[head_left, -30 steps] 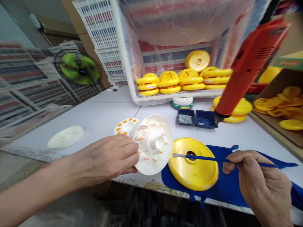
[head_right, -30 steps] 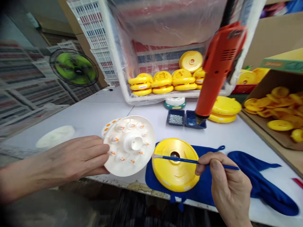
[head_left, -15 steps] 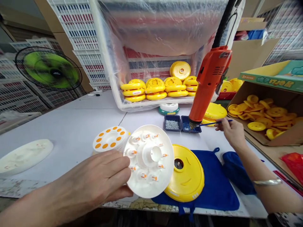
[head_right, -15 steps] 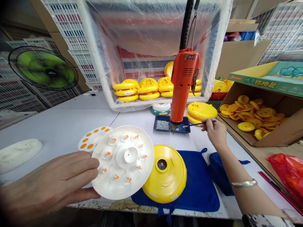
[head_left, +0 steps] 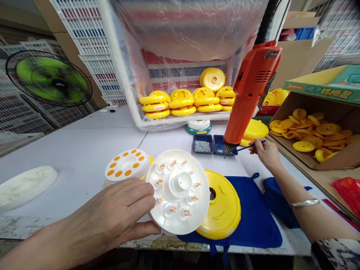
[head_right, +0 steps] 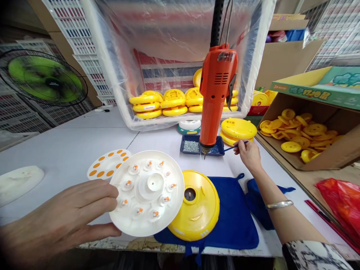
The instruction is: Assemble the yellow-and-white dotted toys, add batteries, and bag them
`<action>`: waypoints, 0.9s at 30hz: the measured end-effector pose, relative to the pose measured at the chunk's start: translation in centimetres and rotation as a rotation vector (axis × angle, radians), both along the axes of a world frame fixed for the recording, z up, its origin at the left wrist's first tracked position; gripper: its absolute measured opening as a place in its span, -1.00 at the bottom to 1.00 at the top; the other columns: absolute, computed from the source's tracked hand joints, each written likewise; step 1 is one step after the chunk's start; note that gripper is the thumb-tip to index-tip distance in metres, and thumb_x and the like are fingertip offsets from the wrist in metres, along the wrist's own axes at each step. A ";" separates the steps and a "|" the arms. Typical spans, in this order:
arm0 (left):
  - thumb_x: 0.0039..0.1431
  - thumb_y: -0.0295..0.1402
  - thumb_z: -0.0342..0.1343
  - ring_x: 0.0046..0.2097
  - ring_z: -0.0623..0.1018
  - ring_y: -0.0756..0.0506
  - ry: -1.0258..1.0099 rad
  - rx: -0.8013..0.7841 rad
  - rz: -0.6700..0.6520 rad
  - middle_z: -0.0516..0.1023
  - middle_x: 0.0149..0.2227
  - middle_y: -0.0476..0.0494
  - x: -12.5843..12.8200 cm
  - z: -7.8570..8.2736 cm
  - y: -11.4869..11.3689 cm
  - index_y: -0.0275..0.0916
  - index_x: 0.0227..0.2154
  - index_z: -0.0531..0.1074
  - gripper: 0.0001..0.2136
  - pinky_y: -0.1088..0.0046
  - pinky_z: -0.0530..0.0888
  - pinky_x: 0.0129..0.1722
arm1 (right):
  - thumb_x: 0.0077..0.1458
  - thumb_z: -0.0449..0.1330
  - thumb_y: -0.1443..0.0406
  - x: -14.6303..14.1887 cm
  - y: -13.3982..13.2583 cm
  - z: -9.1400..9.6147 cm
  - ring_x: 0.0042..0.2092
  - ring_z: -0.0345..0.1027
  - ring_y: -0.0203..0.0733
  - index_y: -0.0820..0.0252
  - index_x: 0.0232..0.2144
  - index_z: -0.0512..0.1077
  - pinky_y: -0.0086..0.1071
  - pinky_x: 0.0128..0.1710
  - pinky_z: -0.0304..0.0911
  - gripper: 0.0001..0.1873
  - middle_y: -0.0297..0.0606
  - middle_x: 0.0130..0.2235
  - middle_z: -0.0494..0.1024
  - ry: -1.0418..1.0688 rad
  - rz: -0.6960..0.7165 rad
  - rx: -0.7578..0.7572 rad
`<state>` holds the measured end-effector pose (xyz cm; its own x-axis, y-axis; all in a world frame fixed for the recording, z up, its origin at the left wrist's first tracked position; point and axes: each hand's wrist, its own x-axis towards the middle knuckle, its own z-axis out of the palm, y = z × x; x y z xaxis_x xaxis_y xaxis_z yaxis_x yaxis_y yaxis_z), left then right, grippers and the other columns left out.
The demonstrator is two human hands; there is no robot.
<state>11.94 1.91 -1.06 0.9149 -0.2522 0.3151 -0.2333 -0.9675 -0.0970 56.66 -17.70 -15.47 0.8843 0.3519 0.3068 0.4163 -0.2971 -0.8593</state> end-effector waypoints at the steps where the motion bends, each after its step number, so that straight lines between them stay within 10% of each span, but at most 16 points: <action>1: 0.39 -0.18 0.00 -0.34 0.48 -0.07 0.019 -0.043 0.010 0.49 -0.35 -0.08 0.3 -0.2 0.0 -0.21 -0.37 0.35 -0.75 0.41 0.38 -0.36 | 0.27 0.14 0.08 0.2 -0.1 -0.3 -0.51 0.40 -0.29 0.24 -0.38 0.46 -0.38 -0.44 0.36 -0.65 -0.33 -0.52 0.50 0.041 0.000 0.028; 17: 0.22 -0.18 0.23 -0.34 0.42 -0.04 -0.093 -0.386 0.008 0.43 -0.40 -0.03 3.7 -3.8 -0.6 -0.23 -0.36 0.28 -0.72 0.50 0.37 -0.35 | 0.04 0.19 -0.12 -3.5 -5.9 -1.6 -0.51 0.42 -0.14 0.12 -0.15 0.41 -0.25 -0.49 0.37 -0.48 -0.22 -0.45 0.53 0.251 -0.003 0.202; 22: 0.19 -0.19 0.27 -0.33 0.48 -0.06 -0.153 -0.367 -0.058 0.49 -0.38 -0.08 3.6 -4.0 -1.3 -0.24 -0.33 0.33 -0.73 0.48 0.42 -0.33 | 0.18 0.15 -0.05 -8.8 -8.8 -0.1 -0.43 0.36 -0.10 0.03 -0.10 0.41 -0.11 -0.33 0.34 -0.62 -0.19 -0.36 0.48 0.056 -0.078 0.164; 27: 0.14 -0.17 0.31 -0.33 0.50 -0.06 -0.204 -0.417 -0.146 0.51 -0.36 -0.12 4.5 -4.3 -2.6 -0.24 -0.33 0.36 -0.71 0.47 0.44 -0.33 | 0.16 0.23 0.11 -15.3 -8.4 0.3 -0.24 0.46 -0.08 -0.01 0.12 0.32 -0.15 -0.24 0.41 -0.51 -0.15 -0.06 0.51 -0.174 0.225 0.009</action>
<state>16.45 -0.74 -5.32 0.7881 -0.1876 0.5862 -0.3865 -0.8921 0.2340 41.32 -26.11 -15.17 0.7181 0.5301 0.4509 0.6124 -0.1735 -0.7713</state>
